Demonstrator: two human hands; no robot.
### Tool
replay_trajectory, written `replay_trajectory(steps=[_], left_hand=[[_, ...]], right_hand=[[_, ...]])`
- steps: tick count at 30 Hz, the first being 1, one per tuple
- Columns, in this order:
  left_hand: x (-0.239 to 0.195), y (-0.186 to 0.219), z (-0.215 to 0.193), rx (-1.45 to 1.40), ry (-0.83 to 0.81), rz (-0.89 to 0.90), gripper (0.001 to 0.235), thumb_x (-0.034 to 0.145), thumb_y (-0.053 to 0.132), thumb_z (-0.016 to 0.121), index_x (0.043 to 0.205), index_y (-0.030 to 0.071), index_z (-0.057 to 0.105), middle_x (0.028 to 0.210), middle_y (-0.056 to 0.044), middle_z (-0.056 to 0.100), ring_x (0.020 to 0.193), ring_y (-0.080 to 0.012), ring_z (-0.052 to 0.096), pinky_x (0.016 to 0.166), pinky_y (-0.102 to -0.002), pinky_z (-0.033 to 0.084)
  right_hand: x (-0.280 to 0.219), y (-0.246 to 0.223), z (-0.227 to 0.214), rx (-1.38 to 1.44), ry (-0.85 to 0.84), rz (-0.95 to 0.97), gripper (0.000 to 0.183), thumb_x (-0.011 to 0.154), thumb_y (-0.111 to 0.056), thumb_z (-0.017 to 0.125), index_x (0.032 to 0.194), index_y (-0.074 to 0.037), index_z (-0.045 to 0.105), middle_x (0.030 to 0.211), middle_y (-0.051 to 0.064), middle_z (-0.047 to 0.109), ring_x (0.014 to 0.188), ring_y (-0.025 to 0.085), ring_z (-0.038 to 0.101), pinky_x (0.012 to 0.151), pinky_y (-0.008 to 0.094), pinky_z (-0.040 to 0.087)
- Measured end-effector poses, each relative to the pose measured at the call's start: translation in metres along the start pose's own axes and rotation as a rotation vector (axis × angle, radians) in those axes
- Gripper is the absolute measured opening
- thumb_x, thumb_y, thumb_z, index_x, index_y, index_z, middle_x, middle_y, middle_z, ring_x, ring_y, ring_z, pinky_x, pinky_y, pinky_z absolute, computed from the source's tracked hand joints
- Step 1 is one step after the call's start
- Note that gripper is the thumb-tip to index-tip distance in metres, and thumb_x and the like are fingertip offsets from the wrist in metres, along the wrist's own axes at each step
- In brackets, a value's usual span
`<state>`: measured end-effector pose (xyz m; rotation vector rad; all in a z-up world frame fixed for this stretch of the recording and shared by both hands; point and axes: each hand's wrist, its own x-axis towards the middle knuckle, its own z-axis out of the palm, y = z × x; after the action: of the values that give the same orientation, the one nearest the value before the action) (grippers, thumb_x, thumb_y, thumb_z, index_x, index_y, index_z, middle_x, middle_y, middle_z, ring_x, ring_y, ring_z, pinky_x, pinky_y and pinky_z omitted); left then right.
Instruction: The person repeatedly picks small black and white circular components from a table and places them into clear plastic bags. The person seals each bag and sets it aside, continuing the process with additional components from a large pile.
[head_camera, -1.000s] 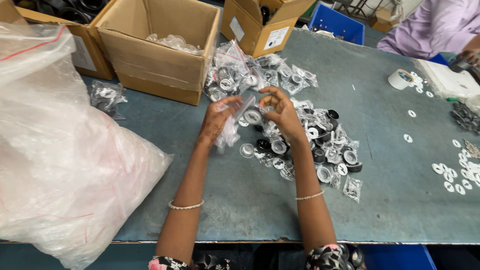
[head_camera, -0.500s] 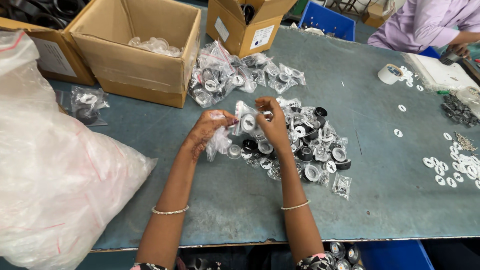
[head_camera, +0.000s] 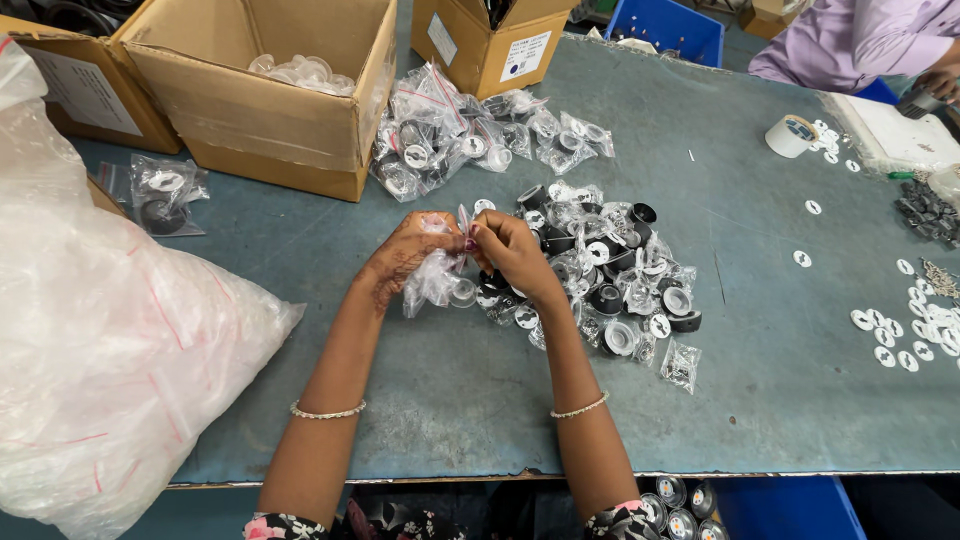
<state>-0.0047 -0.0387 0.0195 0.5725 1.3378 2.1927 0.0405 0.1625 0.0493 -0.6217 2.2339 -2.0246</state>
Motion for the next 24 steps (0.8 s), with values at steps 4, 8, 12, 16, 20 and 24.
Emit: replay_trajectory(steps=[4, 8, 12, 16, 20, 24], left_hand=[[-0.002, 0.005, 0.001, 0.108, 0.013, -0.002, 0.011, 0.084, 0.002, 0.073, 0.079, 0.003, 0.063, 0.076, -0.005, 0.067, 0.066, -0.0125, 0.063, 0.059, -0.027, 0.052], [-0.001, 0.004, 0.006, 0.178, -0.016, 0.025, 0.008, 0.081, 0.001, 0.073, 0.081, 0.002, 0.065, 0.078, -0.004, 0.068, 0.071, -0.0112, 0.064, 0.065, -0.025, 0.053], [-0.002, 0.008, 0.01, 0.101, -0.049, 0.032, 0.008, 0.087, 0.004, 0.071, 0.085, 0.003, 0.064, 0.08, -0.004, 0.067, 0.071, -0.0116, 0.063, 0.064, -0.026, 0.052], [-0.01, 0.021, 0.016, 0.113, -0.082, 0.037, 0.013, 0.092, 0.018, 0.073, 0.093, 0.006, 0.068, 0.082, -0.002, 0.068, 0.073, -0.0089, 0.062, 0.068, -0.025, 0.052], [-0.016, 0.033, 0.025, 0.466, 0.0, 0.039, 0.02, 0.09, 0.026, 0.076, 0.091, 0.007, 0.069, 0.083, 0.0, 0.069, 0.076, -0.0065, 0.061, 0.072, -0.024, 0.053], [-0.016, 0.036, 0.025, 0.858, 0.077, 0.096, 0.015, 0.086, 0.019, 0.075, 0.088, 0.005, 0.07, 0.079, -0.002, 0.07, 0.073, -0.008, 0.059, 0.07, -0.026, 0.051]], right_hand=[[-0.003, -0.007, -0.001, 0.028, -0.045, 0.089, 0.027, 0.107, -0.022, 0.053, 0.087, -0.005, 0.059, 0.069, -0.001, 0.058, 0.057, 0.006, 0.054, 0.05, 0.023, 0.046], [-0.004, -0.006, -0.002, -0.006, -0.08, 0.065, 0.028, 0.108, -0.022, 0.054, 0.087, -0.005, 0.06, 0.069, 0.0, 0.058, 0.057, 0.005, 0.053, 0.051, 0.023, 0.047], [-0.002, -0.001, -0.007, 0.076, -0.043, 0.045, 0.025, 0.107, -0.02, 0.052, 0.088, -0.006, 0.06, 0.067, 0.0, 0.057, 0.054, 0.006, 0.052, 0.05, 0.023, 0.044], [-0.002, -0.001, -0.012, 0.122, 0.026, 0.053, 0.025, 0.107, -0.02, 0.049, 0.088, -0.006, 0.059, 0.066, -0.001, 0.057, 0.053, 0.006, 0.053, 0.049, 0.023, 0.046], [-0.003, -0.003, -0.007, 0.052, 0.031, 0.048, 0.025, 0.107, -0.018, 0.05, 0.087, -0.006, 0.059, 0.068, -0.001, 0.058, 0.057, 0.005, 0.054, 0.052, 0.024, 0.047], [-0.004, -0.001, 0.0, -0.136, 0.05, 0.033, 0.025, 0.107, -0.018, 0.049, 0.086, -0.005, 0.058, 0.07, 0.0, 0.059, 0.058, 0.006, 0.056, 0.053, 0.024, 0.048]])
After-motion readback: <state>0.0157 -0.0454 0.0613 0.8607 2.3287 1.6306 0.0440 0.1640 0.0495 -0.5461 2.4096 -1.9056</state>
